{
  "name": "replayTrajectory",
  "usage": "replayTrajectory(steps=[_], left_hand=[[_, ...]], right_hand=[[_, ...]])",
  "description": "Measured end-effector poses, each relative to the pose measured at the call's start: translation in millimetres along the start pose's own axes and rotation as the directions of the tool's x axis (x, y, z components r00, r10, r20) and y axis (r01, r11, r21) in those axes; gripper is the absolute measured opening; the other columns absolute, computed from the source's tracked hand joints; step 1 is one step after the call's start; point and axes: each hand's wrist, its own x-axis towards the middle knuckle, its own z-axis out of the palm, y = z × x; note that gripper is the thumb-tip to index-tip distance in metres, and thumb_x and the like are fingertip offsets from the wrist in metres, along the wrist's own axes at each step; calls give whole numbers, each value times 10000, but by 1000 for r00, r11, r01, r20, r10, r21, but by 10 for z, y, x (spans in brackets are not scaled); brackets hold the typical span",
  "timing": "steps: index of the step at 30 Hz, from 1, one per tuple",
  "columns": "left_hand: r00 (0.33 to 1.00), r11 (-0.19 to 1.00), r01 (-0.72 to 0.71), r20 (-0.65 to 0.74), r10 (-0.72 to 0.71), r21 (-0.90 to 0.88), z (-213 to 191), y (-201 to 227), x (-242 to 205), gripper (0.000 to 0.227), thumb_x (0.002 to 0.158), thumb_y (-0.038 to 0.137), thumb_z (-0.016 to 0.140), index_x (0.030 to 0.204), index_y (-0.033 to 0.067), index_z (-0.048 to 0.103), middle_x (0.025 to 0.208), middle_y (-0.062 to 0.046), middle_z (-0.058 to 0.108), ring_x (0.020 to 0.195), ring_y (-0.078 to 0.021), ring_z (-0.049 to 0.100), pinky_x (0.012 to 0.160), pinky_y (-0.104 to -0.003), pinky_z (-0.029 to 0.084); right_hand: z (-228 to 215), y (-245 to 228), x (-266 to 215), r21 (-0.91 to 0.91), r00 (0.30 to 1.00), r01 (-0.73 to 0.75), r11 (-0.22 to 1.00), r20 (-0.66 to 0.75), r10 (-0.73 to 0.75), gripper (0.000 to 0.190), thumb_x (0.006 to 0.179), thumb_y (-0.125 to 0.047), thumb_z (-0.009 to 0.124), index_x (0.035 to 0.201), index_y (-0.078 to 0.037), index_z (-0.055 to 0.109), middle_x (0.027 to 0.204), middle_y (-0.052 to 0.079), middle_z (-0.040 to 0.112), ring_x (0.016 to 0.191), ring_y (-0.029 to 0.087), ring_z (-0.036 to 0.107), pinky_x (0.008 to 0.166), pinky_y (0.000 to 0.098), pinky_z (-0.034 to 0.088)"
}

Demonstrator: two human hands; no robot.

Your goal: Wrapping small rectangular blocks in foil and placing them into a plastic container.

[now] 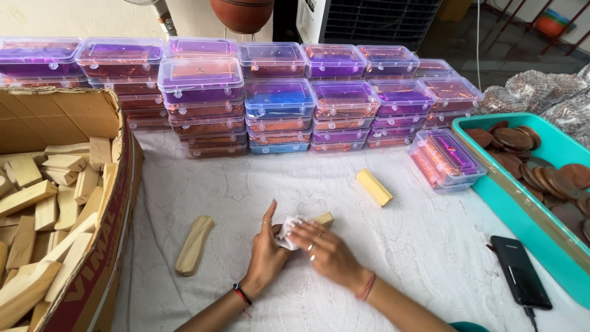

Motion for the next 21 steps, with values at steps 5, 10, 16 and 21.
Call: replayTrajectory(steps=[5,10,16,21], left_hand=[[992,992,100,83,-94,-73,17,-14,42,753,842,35,769,1497,91,401,1169,-195,751,1009,-240,777,893,-341,649],[983,979,171,85,-162,-108,14,3,37,520,835,37,741,1327,55,573,1166,-123,750,953,-216,799,851,-337,671],[993,972,113,50,-105,-206,17,-68,47,283,911,39,715,1192,18,691,1104,-130,784,967,-189,765,884,-346,631],[998,979,4,61,8,-203,69,-260,56,267,855,-12,728,1118,1,684,1281,-94,686,1052,-185,749,963,-315,608]], right_hand=[[-312,244,140,-6,1000,19,1000,8,-19,327,796,27,692,1104,-77,735,1265,85,730,1230,251,657,1101,495,459],[-208,406,12,61,981,-170,984,-85,175,264,840,39,653,1059,-77,745,1190,72,769,1170,236,709,1076,435,510],[-91,597,-155,-84,948,-312,946,-92,304,214,867,44,617,1056,-7,705,1224,133,711,1217,287,649,1097,421,490],[-144,10,67,77,975,-218,973,-14,220,453,784,134,527,1183,1,696,1326,135,675,1328,322,598,1125,409,444]])
